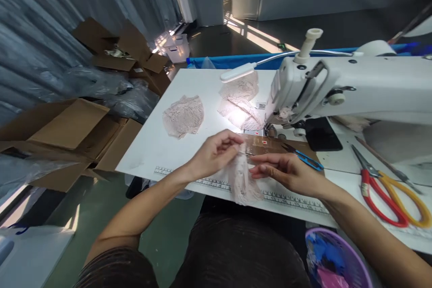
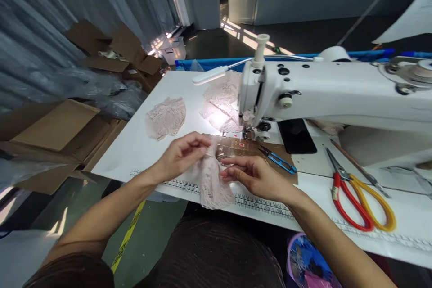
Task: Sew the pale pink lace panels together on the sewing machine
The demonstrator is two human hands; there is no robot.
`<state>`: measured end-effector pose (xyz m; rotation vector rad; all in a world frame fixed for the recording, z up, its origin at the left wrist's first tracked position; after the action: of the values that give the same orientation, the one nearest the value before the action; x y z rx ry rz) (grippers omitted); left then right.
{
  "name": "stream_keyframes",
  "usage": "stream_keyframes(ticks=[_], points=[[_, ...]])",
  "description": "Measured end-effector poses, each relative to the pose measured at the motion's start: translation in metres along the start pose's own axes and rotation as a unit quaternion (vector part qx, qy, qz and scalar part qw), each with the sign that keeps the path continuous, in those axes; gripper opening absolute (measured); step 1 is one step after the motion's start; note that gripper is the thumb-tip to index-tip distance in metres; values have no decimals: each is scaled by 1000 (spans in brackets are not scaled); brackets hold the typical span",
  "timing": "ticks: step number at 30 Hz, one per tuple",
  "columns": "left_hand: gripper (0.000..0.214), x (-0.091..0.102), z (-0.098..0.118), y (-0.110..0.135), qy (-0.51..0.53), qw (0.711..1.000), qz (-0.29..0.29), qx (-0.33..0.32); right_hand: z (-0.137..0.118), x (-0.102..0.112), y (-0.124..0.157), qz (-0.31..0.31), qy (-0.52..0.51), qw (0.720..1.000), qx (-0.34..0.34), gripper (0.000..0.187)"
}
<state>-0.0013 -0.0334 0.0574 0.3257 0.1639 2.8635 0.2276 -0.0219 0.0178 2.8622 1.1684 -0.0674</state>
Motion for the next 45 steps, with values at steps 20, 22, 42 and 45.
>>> stream_keyframes(ticks=[20,22,42,45], points=[[32,-10,2,2,61,989,-27,135,-9,-7,-11,68,-122,989,40,26],[33,-10,0,1,64,990,-21,127,-10,-5,-15,104,-115,987,50,26],[12,9,6,6,5,997,-71,19,-5,0,-7,180,-65,980,54,20],[16,22,10,8,9,998,-58,24,-3,1,2,87,-64,994,17,23]])
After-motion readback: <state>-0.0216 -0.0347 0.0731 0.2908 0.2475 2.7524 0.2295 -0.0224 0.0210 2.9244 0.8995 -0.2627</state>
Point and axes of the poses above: each hand's wrist, its own y-axis away from the middle knuckle, its own x-axis out of the back of the hand, z = x × y, the point moved 1 cm from there along -y, towards the middle knuckle, and after that the axes turned 11 degrees about x, right-handed, at the moved point
